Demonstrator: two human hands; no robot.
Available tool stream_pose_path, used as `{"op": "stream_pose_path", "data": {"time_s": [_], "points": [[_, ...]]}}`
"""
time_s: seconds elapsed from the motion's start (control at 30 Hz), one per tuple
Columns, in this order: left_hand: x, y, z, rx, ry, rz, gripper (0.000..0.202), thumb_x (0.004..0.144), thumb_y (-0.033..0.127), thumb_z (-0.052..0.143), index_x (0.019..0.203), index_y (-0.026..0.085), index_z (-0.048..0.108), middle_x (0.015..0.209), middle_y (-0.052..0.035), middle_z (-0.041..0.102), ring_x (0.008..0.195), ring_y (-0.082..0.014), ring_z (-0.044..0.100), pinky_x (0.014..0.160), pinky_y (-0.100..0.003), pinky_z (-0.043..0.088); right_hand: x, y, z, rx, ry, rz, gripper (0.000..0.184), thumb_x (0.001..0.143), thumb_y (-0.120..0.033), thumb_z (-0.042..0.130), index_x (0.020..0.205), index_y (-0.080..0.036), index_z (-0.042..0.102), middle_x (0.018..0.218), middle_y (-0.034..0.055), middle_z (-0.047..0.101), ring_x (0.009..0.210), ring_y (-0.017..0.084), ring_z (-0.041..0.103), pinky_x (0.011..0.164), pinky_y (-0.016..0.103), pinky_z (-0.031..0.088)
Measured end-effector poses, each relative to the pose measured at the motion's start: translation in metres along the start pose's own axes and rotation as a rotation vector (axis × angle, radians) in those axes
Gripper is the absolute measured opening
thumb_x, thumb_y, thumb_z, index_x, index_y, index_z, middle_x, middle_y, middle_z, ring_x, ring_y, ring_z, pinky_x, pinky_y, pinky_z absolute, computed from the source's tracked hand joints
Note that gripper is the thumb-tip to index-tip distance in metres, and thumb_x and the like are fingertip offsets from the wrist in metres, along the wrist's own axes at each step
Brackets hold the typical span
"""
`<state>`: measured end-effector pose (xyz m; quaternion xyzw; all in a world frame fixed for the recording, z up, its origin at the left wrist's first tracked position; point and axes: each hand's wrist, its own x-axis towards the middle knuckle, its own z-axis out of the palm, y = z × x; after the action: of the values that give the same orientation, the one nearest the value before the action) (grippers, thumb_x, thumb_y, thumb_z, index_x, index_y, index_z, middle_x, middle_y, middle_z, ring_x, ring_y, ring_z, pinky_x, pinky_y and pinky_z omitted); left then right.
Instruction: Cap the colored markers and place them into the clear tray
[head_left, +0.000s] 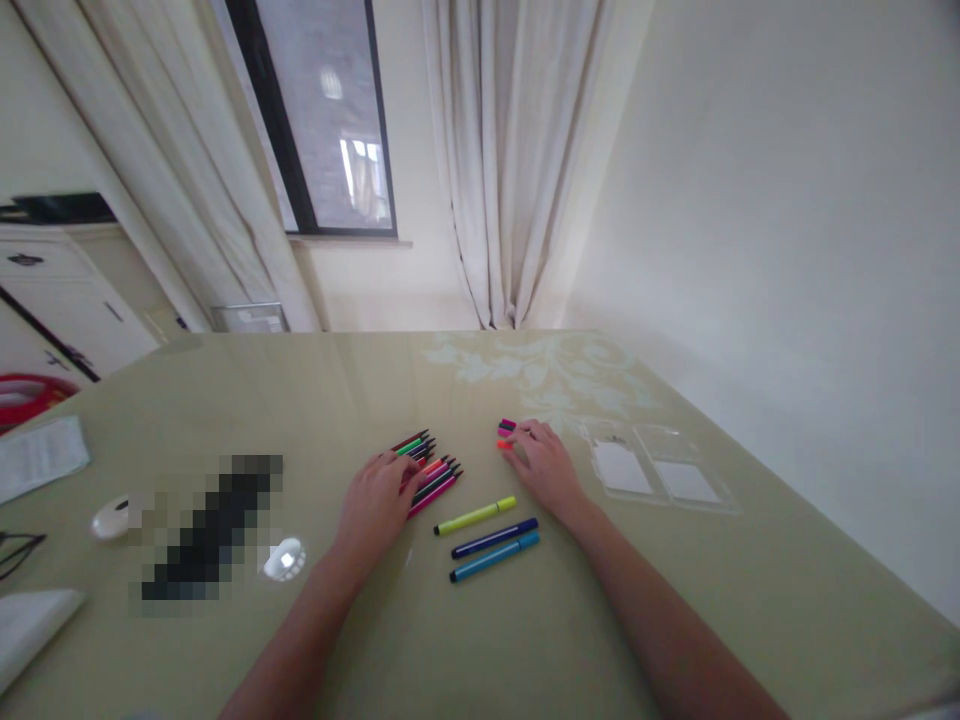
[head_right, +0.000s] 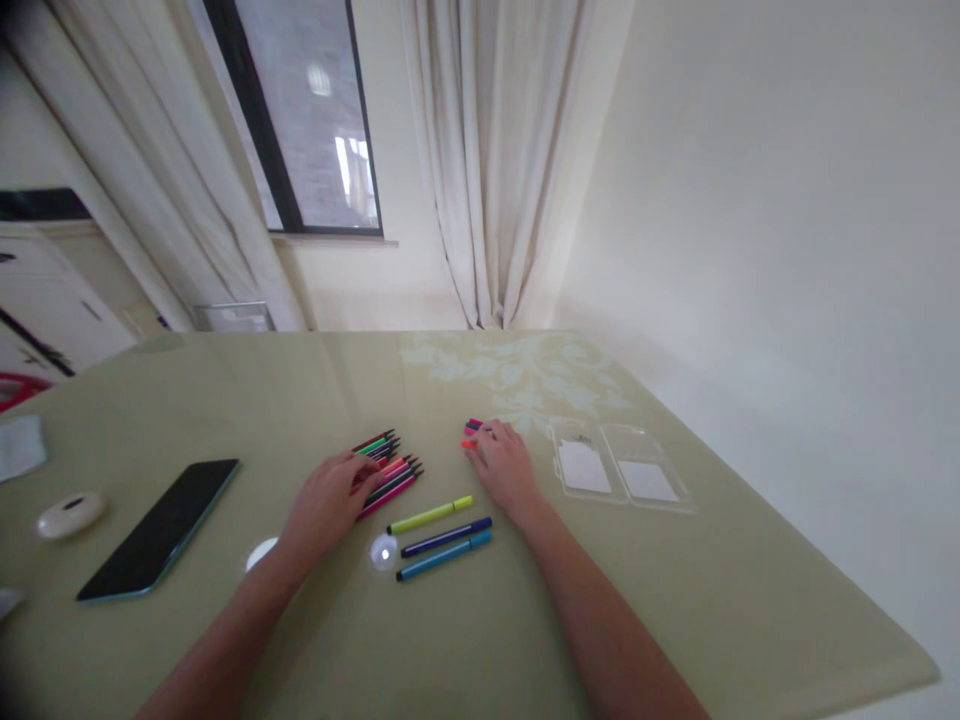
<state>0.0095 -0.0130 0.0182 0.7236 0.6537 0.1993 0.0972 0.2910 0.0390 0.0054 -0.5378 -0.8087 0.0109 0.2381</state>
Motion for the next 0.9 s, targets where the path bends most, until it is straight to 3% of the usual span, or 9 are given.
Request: {"op": "stream_pose_path", "data": {"time_s": [0.23,0.37,0.57,0.9], "points": [[0.001,-0.002,0.001,-0.069,-0.012,-0.031,0.017,0.097,0.031,0.058,0.097,0.020,0.071,0.105,-0.0087,0.073,0.103,-0.0283,0.066,0.092,-0.040,0.048,0.000,-0.001,0.001,0.027,0.010,-0.026,0.013,0.099,-0.025,0.063,0.096,-0.020,0.074,0.114,0.0102,0.069,0.111,0.027,0.060,0.101,0.042,0.049],[0.002,-0.001,0.002,-0.109,0.000,-0.023,0.013,0.096,0.028,0.058,0.095,0.021,0.069,0.101,-0.0073,0.075,0.100,-0.0270,0.067,0.089,-0.038,0.049,-0.001,-0.005,0.001,0.167,0.024,-0.023,0.018,0.103,-0.030,0.057,0.099,-0.020,0.071,0.109,0.0104,0.072,0.105,0.026,0.064,0.097,0.042,0.050],[0.001,0.010,0.002,-0.335,0.116,0.122,0.026,0.102,0.035,0.050,0.110,0.023,0.071,0.113,-0.0077,0.070,0.102,-0.0238,0.067,0.092,-0.037,0.052,-0.005,-0.027,-0.011,0.546,0.069,0.000,0.023,0.100,-0.043,0.064,0.102,-0.022,0.071,0.093,0.0049,0.076,0.084,0.019,0.069,0.080,0.032,0.053],[-0.002,0.019,0.004,-0.429,0.080,0.219,0.028,0.104,0.038,0.049,0.110,0.024,0.073,0.108,-0.0065,0.069,0.099,-0.0216,0.066,0.089,-0.033,0.050,-0.005,-0.033,-0.014,0.634,0.103,-0.048,0.026,0.098,-0.046,0.066,0.100,-0.022,0.075,0.095,0.0062,0.076,0.082,0.019,0.068,0.072,0.030,0.051]]}}
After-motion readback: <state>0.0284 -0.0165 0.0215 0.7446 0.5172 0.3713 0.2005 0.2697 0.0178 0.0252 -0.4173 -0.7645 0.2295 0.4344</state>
